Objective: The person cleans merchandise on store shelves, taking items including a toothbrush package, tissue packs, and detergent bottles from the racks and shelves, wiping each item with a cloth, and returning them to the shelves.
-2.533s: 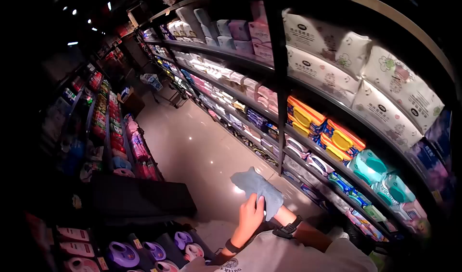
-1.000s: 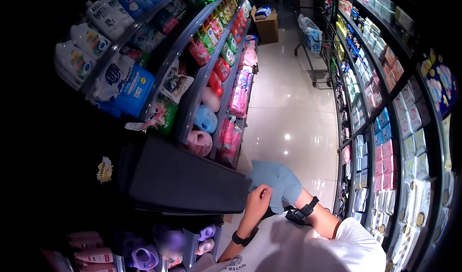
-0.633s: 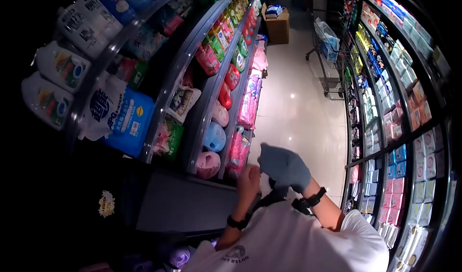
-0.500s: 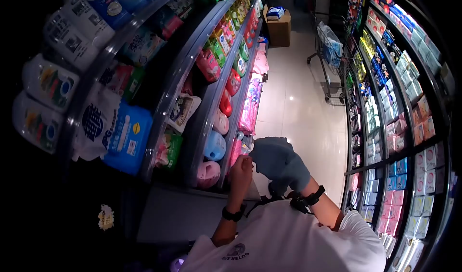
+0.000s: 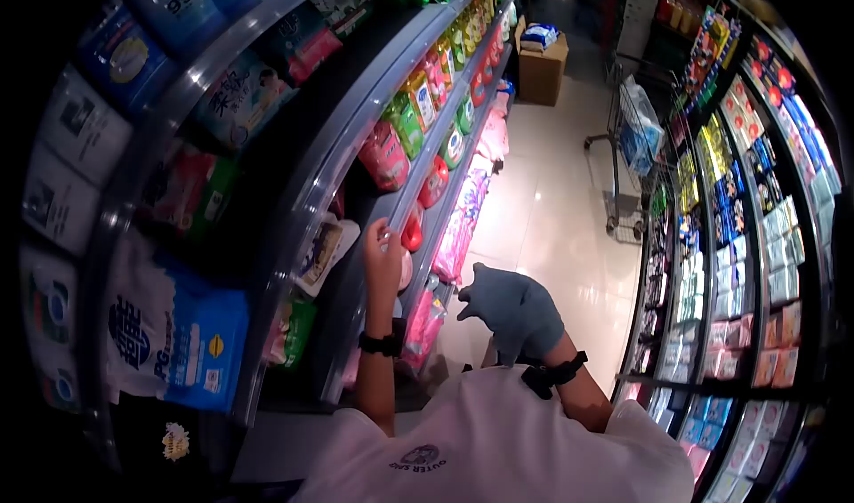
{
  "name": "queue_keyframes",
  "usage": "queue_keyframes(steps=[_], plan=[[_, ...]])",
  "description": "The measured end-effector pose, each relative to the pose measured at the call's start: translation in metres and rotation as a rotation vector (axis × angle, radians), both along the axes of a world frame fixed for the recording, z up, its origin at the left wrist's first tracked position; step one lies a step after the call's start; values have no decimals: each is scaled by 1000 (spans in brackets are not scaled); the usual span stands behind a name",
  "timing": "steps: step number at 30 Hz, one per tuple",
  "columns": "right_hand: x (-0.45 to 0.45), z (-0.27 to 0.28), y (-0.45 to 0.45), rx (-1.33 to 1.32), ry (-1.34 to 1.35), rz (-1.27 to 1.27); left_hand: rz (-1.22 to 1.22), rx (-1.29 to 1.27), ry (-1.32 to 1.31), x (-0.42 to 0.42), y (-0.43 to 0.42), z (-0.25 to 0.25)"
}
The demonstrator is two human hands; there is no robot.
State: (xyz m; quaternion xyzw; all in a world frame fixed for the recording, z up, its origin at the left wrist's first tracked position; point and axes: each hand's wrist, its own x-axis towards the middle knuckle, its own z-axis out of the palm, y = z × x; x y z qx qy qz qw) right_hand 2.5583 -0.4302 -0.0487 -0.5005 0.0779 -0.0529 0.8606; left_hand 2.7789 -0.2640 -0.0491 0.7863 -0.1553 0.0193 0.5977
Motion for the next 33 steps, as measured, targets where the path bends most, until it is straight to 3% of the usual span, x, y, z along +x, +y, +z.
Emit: queue_keyframes(steps=[2, 7, 12, 21, 25, 28, 30, 32, 33], plan=[[29, -5, -32, 12, -113, 33, 67, 69, -91, 49, -19, 0], [80, 8, -115, 33, -84, -17, 365, 395, -357, 147, -89, 9], [114, 7, -173, -18, -138, -1, 280, 529, -30, 233, -118, -19], [173, -14, -212, 253, -111, -7, -168, -271, -31, 287, -75, -65], [206, -24, -218, 348, -51, 51, -249, -364, -30, 286, -74, -75], [232, -32, -223, 338, -15, 115, -2, -147, -5, 262, -97, -47], [242, -13, -220, 362, 15, 125, 182, 425, -97, 234, -124, 9], [252, 1, -217, 376, 56, 121, 339, 615, -21, 224, -136, 11], [258, 0, -216, 331, 54, 134, 374, 588, -34, 219, -138, 10]])
